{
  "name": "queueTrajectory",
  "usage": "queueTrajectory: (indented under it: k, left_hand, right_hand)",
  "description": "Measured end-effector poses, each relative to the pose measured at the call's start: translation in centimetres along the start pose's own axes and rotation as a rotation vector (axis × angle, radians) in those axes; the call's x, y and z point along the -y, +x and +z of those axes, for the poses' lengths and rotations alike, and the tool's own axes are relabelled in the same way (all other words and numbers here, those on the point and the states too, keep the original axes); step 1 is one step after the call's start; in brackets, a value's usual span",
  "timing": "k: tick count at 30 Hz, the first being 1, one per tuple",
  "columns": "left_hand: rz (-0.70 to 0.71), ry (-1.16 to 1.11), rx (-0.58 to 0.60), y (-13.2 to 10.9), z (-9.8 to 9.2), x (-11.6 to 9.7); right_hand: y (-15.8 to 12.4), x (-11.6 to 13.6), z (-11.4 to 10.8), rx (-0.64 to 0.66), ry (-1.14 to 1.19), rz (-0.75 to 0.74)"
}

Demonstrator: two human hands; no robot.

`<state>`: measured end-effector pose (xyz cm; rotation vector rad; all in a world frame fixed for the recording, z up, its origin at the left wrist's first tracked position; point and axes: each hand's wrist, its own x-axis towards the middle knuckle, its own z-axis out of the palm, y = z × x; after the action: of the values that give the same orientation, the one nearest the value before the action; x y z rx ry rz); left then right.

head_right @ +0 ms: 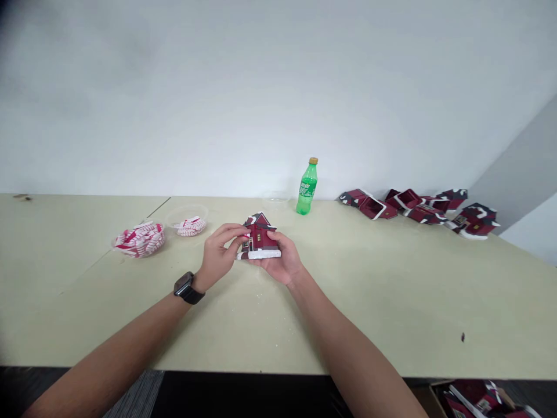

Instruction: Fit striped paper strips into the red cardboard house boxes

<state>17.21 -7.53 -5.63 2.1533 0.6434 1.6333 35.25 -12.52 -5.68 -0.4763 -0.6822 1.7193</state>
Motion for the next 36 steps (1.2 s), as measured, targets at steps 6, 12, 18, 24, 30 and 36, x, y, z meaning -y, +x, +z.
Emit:
queueTrajectory:
  k: [6, 12, 18, 24, 30, 36]
  left_hand:
    - [-0.001, 0.039, -0.067, 0.2, 0.0, 0.0]
    - [0.063, 0.048, -0.022, 0.2, -0.3, 0.6]
    - [0.069, 0.057, -0.020, 0.4, -0.4, -0.2]
    - [0.030, 0.038, -0.020, 0.5, -0.2, -1.0]
    - [0.015, 0.067, -0.019, 0.5, -0.3, -1.1]
    - [0.052, 0.063, -0.024, 0.5, -0.4, -0.6]
  right_hand:
    - [-0.1, 0.0, 0.1, 0.062, -0.009, -0.036]
    - [-0.2, 0.2, 0.3, 0.044, 0.002, -0.050]
    - [-0.1, 0.0, 0.2, 0.012, -0.008, -0.044]
    - [-0.2, 0.0, 0.6, 0.000, -0.014, -0.035]
    - [-0.5, 0.0, 1.1, -0.024, -0.025, -0.013]
    - [-0.6, -0.1, 1.2, -0.010, -0.021, 0.015]
